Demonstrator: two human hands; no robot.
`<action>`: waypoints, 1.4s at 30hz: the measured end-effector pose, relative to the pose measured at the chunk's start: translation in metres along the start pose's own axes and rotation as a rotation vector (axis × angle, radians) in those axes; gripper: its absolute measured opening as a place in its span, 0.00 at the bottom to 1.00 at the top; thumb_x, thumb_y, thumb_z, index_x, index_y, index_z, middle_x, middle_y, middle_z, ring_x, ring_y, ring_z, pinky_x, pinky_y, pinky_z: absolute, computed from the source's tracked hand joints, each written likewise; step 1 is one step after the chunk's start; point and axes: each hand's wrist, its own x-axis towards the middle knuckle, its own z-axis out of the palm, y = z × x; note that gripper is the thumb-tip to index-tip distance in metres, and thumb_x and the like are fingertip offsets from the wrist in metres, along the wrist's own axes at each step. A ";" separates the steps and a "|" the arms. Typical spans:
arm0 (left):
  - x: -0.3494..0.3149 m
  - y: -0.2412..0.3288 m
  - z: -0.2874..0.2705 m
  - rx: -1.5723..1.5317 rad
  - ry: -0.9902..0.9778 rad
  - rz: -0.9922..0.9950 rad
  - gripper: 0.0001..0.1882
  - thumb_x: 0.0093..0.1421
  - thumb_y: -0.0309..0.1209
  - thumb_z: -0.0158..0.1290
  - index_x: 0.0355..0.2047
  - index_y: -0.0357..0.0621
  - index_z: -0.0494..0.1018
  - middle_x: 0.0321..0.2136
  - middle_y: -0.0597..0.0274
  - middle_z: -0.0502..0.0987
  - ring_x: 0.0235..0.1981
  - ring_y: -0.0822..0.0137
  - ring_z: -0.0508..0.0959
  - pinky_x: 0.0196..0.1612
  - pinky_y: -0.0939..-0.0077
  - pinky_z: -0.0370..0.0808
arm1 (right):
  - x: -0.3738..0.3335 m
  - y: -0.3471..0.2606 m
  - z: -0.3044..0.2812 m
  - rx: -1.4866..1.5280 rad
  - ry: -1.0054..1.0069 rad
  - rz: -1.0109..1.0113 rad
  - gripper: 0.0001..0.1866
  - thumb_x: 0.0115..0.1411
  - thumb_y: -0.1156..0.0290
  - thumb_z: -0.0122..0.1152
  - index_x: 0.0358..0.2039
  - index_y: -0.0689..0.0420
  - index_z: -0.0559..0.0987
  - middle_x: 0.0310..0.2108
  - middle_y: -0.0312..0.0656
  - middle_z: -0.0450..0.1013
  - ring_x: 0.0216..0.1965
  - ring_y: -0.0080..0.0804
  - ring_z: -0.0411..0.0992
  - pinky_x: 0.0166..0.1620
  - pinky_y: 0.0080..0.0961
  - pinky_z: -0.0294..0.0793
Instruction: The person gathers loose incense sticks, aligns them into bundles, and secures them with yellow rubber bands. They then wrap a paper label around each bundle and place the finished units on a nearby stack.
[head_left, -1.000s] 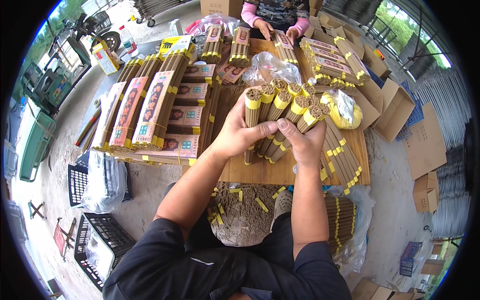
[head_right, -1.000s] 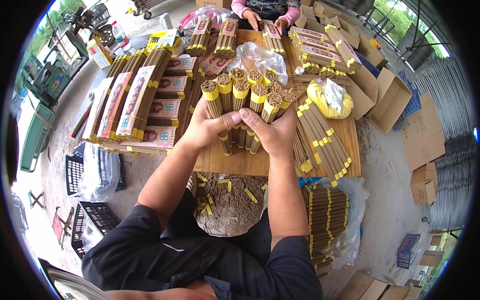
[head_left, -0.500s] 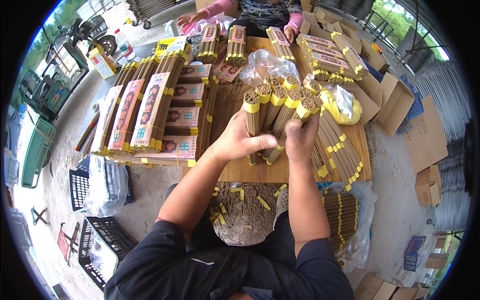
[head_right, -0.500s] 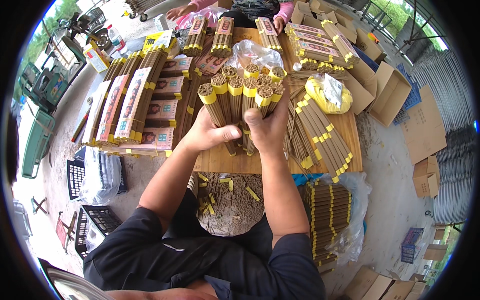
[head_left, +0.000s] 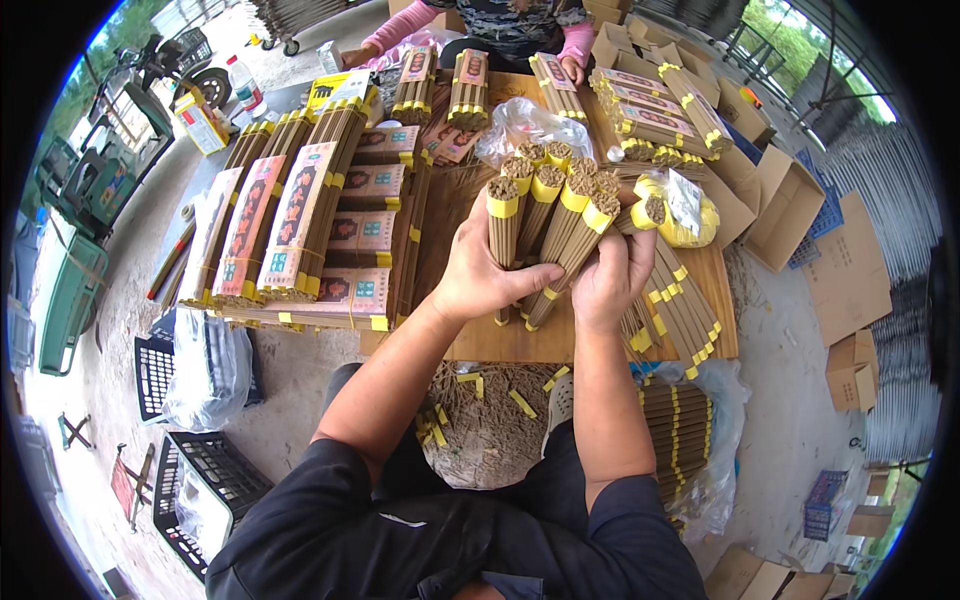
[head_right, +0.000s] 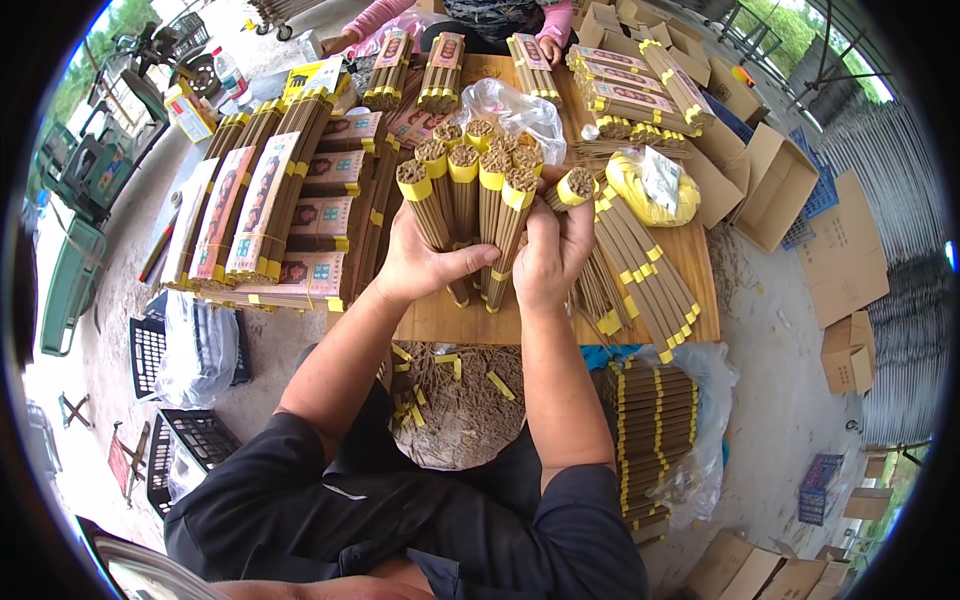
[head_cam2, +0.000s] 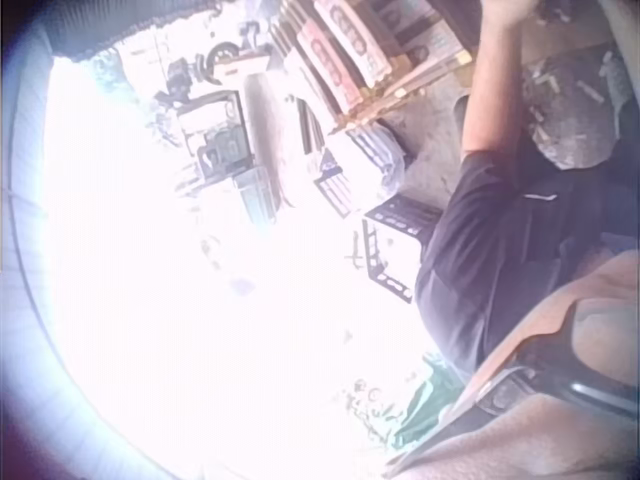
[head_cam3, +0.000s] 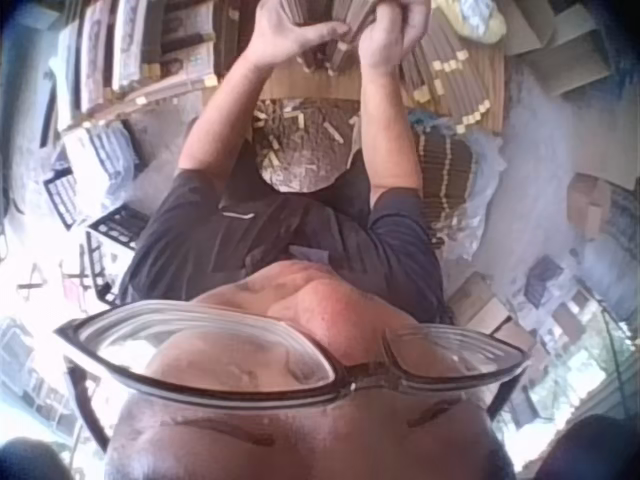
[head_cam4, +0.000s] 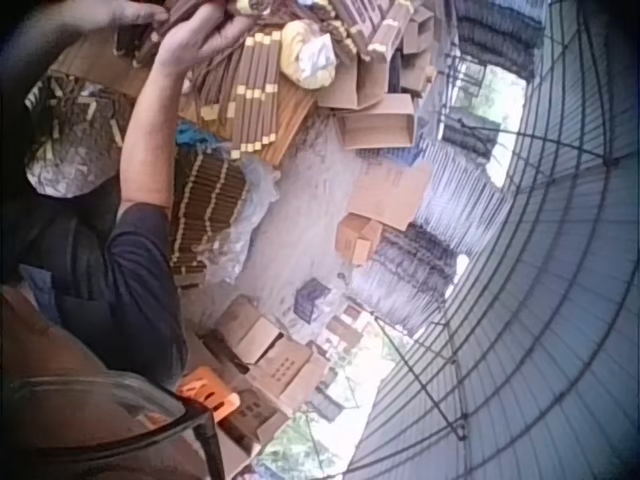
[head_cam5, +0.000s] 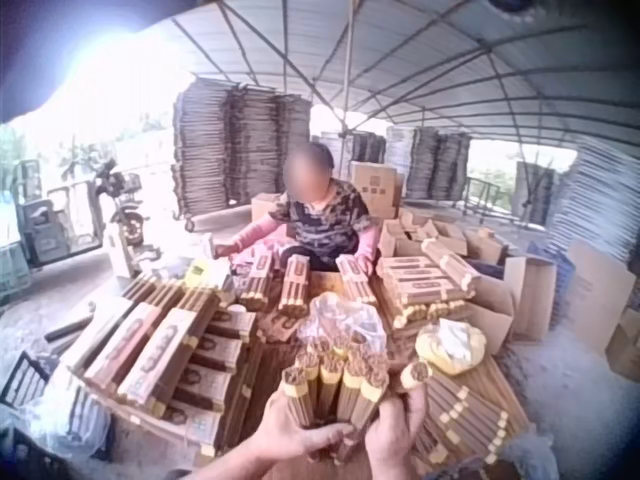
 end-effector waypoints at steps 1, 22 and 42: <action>0.000 -0.003 -0.001 -0.035 -0.006 -0.032 0.50 0.41 0.33 0.77 0.64 0.38 0.63 0.54 0.56 0.77 0.55 0.65 0.77 0.61 0.65 0.72 | 0.001 0.001 0.000 0.031 0.077 0.031 0.17 0.62 0.83 0.45 0.50 0.65 0.76 0.46 0.41 0.76 0.46 0.24 0.73 0.53 0.23 0.72; 0.003 -0.020 -0.008 -0.135 0.024 -0.043 0.53 0.43 0.35 0.78 0.65 0.38 0.61 0.55 0.57 0.75 0.56 0.66 0.75 0.62 0.66 0.72 | -0.002 -0.001 -0.007 -0.235 0.042 0.085 0.10 0.73 0.70 0.54 0.47 0.64 0.77 0.41 0.39 0.77 0.41 0.22 0.73 0.47 0.21 0.72; 0.002 -0.017 -0.009 -0.176 0.019 -0.026 0.49 0.46 0.29 0.76 0.65 0.38 0.60 0.55 0.57 0.76 0.56 0.66 0.76 0.62 0.66 0.72 | 0.024 -0.095 -0.044 -0.466 -0.064 0.514 0.16 0.72 0.67 0.58 0.55 0.61 0.76 0.33 0.42 0.80 0.33 0.22 0.79 0.33 0.16 0.74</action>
